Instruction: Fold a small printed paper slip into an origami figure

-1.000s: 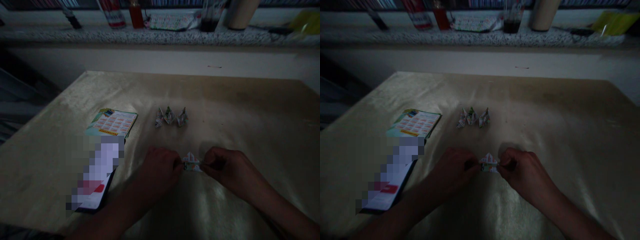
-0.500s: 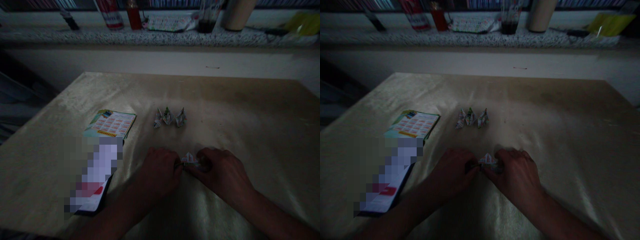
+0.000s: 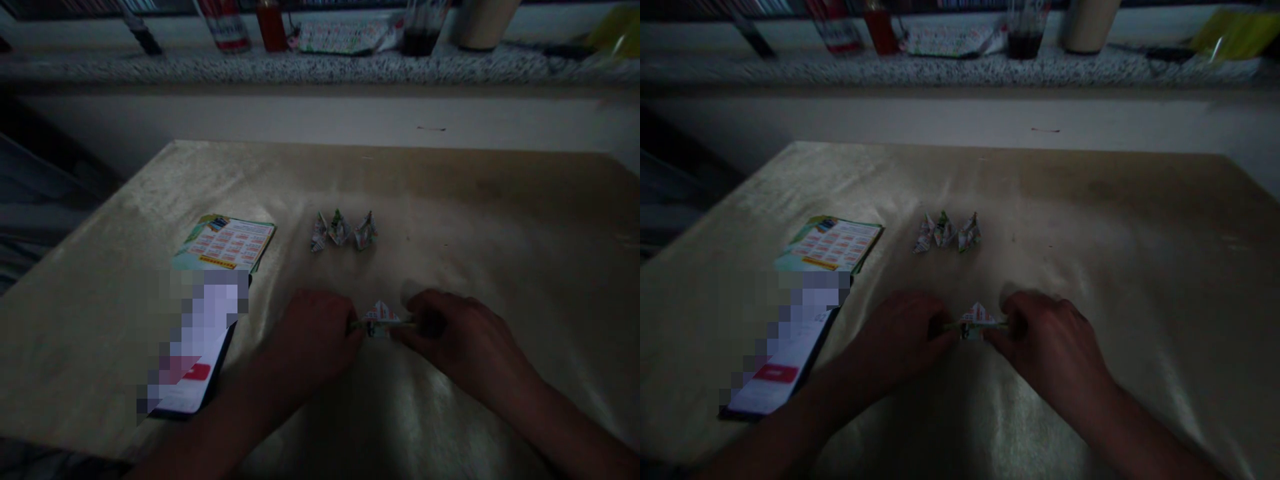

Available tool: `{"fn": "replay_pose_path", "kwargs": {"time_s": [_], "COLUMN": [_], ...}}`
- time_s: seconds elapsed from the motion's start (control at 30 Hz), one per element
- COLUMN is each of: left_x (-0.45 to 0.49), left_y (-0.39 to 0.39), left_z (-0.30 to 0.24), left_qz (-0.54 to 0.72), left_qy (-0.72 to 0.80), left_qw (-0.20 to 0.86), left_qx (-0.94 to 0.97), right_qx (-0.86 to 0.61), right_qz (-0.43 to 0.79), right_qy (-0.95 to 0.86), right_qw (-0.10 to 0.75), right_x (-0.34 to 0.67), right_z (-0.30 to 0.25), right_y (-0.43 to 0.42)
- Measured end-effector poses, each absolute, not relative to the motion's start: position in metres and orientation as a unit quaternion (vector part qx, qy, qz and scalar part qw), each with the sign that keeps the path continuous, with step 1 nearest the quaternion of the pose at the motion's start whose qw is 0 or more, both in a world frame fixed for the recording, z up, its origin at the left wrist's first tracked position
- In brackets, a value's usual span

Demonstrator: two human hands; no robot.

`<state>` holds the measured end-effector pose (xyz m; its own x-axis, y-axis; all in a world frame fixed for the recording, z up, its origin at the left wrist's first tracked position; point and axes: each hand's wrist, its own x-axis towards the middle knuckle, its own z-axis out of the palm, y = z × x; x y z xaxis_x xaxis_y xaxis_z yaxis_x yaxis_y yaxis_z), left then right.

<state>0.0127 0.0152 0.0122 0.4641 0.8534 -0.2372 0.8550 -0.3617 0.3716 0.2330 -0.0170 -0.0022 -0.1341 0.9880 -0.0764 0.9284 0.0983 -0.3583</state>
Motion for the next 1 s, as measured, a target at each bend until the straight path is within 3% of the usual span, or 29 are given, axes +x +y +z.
{"fn": "replay_pose_path", "kwargs": {"time_s": [0.37,0.6,0.83,1.0], "left_x": [0.005,0.002,0.001,-0.002], "left_y": [0.017,0.011,0.006,0.007], "left_z": [0.019,0.012,0.006,0.006], "left_qz": [-0.016,0.009,0.083,0.128], "left_qy": [0.533,0.5,0.451,0.49], "left_qw": [0.23,0.232,0.262,0.318], "left_qx": [0.814,0.835,0.849,0.801], "right_qx": [-0.6,-0.477,-0.47,-0.489], "right_qz": [0.196,0.212,0.219,0.316], "right_qy": [-0.769,-0.836,-0.826,-0.767], "right_qw": [0.105,0.167,0.22,0.271], "right_x": [0.265,0.262,0.245,0.243], "right_z": [-0.009,-0.009,-0.008,-0.009], "right_y": [-0.012,-0.013,-0.014,-0.014]}}
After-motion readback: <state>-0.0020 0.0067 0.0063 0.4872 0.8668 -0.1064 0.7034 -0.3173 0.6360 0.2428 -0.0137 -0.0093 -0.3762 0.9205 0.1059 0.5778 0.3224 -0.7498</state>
